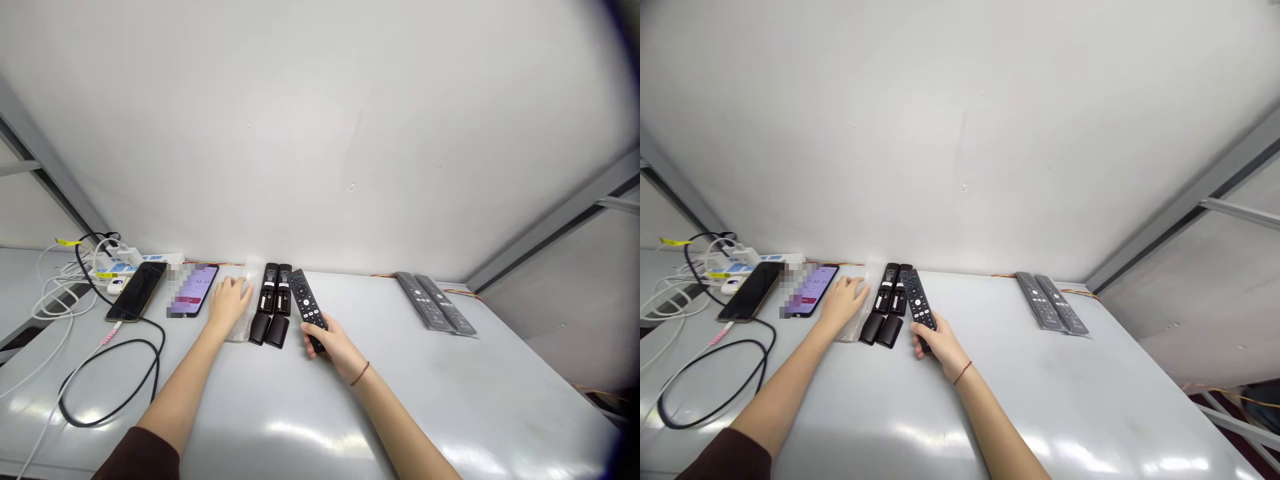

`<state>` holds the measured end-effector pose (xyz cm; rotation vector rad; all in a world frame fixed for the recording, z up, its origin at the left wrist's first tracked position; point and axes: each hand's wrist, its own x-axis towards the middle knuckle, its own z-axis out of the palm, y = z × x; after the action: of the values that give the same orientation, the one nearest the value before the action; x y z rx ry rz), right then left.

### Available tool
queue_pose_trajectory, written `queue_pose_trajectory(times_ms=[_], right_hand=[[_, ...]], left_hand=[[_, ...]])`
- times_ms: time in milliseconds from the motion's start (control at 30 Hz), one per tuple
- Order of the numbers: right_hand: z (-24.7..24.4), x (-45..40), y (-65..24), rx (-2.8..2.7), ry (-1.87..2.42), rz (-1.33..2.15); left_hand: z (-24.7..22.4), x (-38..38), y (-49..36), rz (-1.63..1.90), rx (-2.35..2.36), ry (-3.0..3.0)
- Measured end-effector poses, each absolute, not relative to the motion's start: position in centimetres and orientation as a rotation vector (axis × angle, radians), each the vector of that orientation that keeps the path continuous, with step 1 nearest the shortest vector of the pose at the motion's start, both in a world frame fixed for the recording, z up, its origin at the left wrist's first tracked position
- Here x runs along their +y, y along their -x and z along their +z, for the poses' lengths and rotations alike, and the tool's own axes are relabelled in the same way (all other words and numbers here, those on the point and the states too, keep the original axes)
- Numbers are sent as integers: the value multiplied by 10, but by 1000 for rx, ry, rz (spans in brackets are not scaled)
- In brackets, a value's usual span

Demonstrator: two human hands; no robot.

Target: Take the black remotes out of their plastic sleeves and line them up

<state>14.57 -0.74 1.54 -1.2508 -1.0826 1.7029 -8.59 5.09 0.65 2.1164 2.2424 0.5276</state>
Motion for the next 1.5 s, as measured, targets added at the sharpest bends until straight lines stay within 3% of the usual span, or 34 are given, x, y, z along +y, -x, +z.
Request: queue_pose_trajectory(times_ms=[133,333,500,1500], right_hand=[[21,-15,-138,-1044,1223,1782],[25,-20,-133,-1076,1171,1851],[22,-16,-135,-1053,1200,1808],[19,-16,-135,-1073,1230,1733]], left_hand=[[29,39,83,511,2093,-2268],[53,22,84,160,1497,-2336],[51,16,80,30,1548,-2294],[39,11,66,96,1490,-2354]])
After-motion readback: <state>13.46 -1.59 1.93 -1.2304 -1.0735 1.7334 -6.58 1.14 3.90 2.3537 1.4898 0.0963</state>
